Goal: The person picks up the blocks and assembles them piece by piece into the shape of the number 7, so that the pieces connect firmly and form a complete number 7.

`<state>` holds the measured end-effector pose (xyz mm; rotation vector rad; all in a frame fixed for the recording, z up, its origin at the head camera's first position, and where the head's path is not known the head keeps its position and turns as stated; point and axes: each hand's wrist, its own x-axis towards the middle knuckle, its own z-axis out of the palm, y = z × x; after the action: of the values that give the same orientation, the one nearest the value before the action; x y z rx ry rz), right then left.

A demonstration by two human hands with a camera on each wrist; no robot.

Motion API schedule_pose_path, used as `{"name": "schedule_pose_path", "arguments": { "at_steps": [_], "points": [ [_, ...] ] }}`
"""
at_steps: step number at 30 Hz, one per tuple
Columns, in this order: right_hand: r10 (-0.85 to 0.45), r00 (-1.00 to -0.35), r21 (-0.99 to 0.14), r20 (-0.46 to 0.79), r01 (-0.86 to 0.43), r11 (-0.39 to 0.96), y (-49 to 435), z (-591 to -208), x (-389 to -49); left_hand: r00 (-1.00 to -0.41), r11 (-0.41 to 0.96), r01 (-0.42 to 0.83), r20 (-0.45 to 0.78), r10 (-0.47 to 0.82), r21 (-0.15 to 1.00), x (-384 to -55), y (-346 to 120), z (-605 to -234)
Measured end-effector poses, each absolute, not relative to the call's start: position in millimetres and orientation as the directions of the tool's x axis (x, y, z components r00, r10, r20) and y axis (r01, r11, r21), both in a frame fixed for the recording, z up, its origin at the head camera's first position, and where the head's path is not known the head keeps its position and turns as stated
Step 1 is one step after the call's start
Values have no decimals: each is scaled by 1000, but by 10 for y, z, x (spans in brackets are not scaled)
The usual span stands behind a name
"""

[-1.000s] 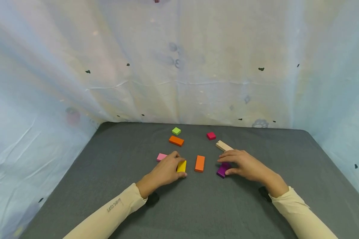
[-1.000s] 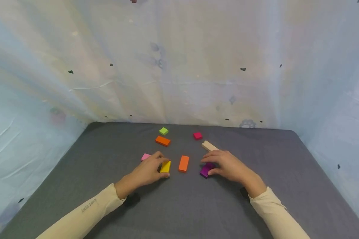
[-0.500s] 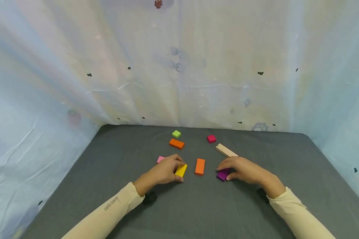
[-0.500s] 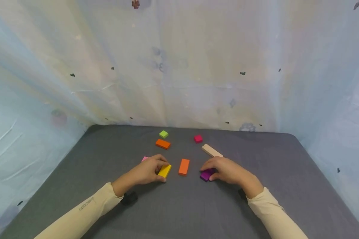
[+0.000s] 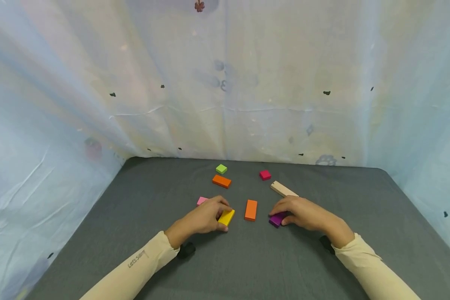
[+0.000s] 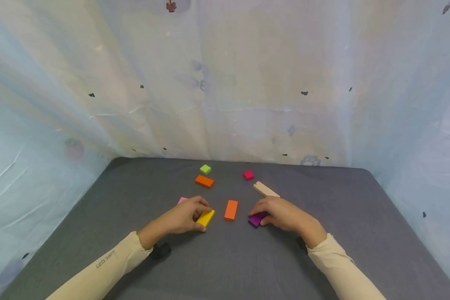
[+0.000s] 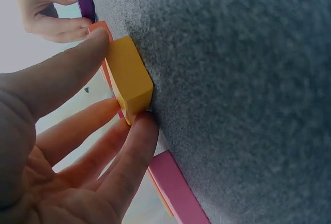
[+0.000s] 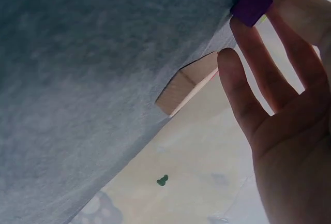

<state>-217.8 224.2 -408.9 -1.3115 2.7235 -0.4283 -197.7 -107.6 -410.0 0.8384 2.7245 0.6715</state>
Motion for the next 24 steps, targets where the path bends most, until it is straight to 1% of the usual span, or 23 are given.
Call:
{"name": "schedule_pose_path", "arguments": {
  "at_steps": [5, 12, 15, 19, 24],
  "points": [
    [-775, -631, -279, 39, -751, 598, 2139, -4050, -2183, -807, 729, 490, -69, 587, 478, -1975, -1087, -4103],
    [-823, -568, -204, 24, -808, 552, 1929, -4044, -2214, -800, 722, 494, -71, 595, 484, -1959, -1098, -4092],
    [-831, -555, -178, 26, -821, 543, 1858, -4050, -2229, -798, 720, 496, -73, 598, 486, -1950, -1099, -4086],
    [-832, -552, -129, 46, -830, 543, 1796, -4065, -2248, -790, 710, 506, -66, 609, 490, -1935, -1102, -4077],
    [-818, -573, -86, 47, -818, 568, 1754, -4055, -2261, -790, 708, 506, -65, 610, 493, -1925, -1109, -4080]
  ]
}}
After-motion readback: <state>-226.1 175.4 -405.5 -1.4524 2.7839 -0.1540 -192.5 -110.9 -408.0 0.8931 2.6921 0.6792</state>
